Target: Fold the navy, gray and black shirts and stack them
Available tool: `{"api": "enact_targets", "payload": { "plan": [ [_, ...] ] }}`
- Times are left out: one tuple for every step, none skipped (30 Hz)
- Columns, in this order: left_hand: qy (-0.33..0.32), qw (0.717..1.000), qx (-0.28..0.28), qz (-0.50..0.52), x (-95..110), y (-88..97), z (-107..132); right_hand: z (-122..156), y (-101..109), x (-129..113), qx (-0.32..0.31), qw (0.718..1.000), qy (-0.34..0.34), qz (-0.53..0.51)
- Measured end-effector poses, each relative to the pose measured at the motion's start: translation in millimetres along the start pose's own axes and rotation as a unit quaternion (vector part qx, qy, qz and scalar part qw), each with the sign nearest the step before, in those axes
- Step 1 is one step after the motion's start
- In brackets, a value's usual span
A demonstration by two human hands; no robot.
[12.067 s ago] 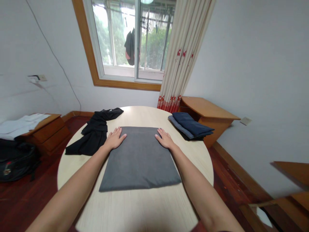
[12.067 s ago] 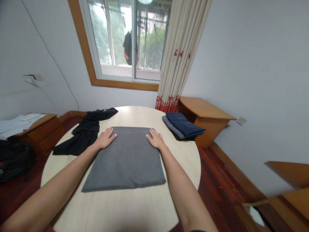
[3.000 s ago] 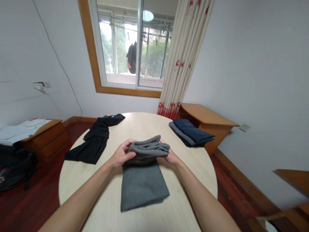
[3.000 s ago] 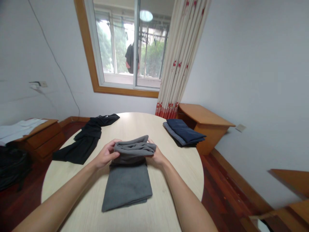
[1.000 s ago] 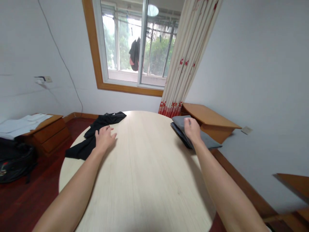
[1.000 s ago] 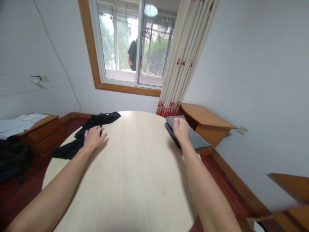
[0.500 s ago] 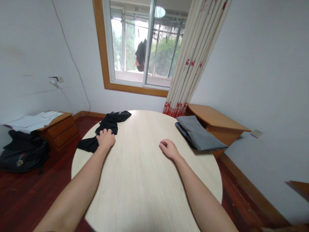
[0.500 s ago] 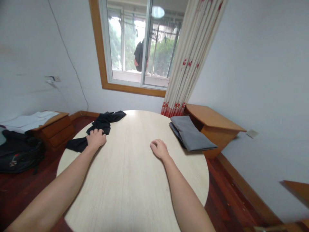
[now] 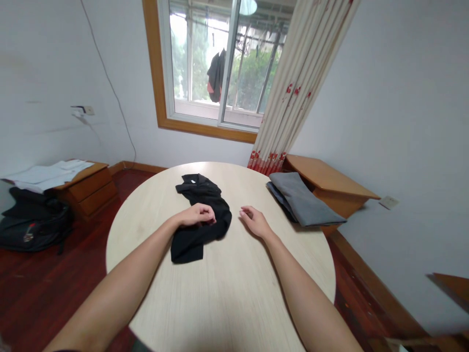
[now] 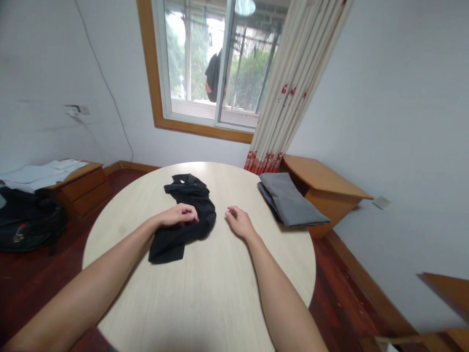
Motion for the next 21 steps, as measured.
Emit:
{"api": "enact_targets", "payload": {
  "plan": [
    [0.005, 0.997, -0.036, 0.069, 4, -0.2, 3, 1, 0, -1, -0.006, 1.0, -0.002, -0.007],
    [0.002, 0.992, -0.043, 0.12, 7, 1.4, 5, 1, -1, -2, -0.013, 1.0, -0.003, -0.012],
    [-0.011, 0.989, -0.019, 0.146, 9, 4.8, 7, 1, -2, -3, -0.02, 1.0, -0.003, -0.017],
    [-0.03, 0.988, 0.032, 0.146, 9, 9.5, 8, 2, -3, -4, -0.028, 0.999, -0.002, -0.02],
    [-0.05, 0.986, 0.097, 0.124, 7, 15.1, 9, 2, -4, -5, -0.032, 0.999, 0.001, -0.021],
    [-0.061, 0.981, 0.162, 0.086, 3, 20.9, 9, 3, -5, -6, -0.036, 0.999, 0.005, -0.022],
    [-0.062, 0.974, 0.213, 0.034, -3, 26.5, 9, 3, -7, -7, -0.04, 0.999, 0.011, -0.023],
    [-0.056, 0.967, 0.246, -0.027, -9, 31.3, 8, 4, -9, -9, -0.045, 0.998, 0.018, -0.025],
    [-0.047, 0.96, 0.261, -0.092, -16, 35.2, 8, 4, -11, -11, -0.05, 0.998, 0.027, -0.028],
    [-0.04, 0.952, 0.262, -0.155, -24, 37.7, 7, 5, -14, -12, -0.055, 0.997, 0.037, -0.03],
    [-0.037, 0.943, 0.252, -0.212, -30, 38.6, 6, 6, -16, -14, -0.059, 0.997, 0.046, -0.031],
    [-0.039, 0.937, 0.234, -0.259, -36, 37.6, 5, 6, -18, -16, -0.063, 0.996, 0.054, -0.03],
    [-0.044, 0.932, 0.208, -0.292, -40, 34.5, 4, 7, -20, -18, -0.064, 0.996, 0.061, -0.028],
    [-0.047, 0.931, 0.18, -0.314, -42, 29.5, 2, 8, -22, -20, -0.066, 0.995, 0.067, -0.026],
    [-0.047, 0.931, 0.151, -0.33, -44, 22.7, 1, 8, -23, -22, -0.067, 0.995, 0.071, -0.024],
    [-0.044, 0.931, 0.126, -0.341, -44, 14.6, -1, 9, -24, -23, -0.069, 0.995, 0.072, -0.024],
    [-0.04, 0.931, 0.105, -0.347, -43, 5.7, -4, 9, -25, -24, -0.072, 0.994, 0.072, -0.026],
    [-0.039, 0.932, 0.089, -0.348, -41, -3.5, -6, 10, -26, -25, -0.076, 0.994, 0.07, -0.03],
    [-0.044, 0.935, 0.075, -0.344, -39, -12.4, -8, 10, -27, -25, -0.079, 0.994, 0.067, -0.034],
    [-0.057, 0.939, 0.062, -0.334, -37, -20.7, -10, 10, -27, -25, -0.082, 0.994, 0.065, -0.037],
    [-0.074, 0.943, 0.05, -0.32, -35, -27.9, -12, 10, -27, -25, -0.084, 0.994, 0.062, -0.041]
  ]
}}
Point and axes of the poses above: each hand's wrist, its own z-axis away from the middle knuckle, its own y-axis out of the back of the hand, x = y × z, the point moved 1 cm from there along -z, towards the middle knuckle, and after that the axes turned 12 degrees about -y, right-handed, at the moved point
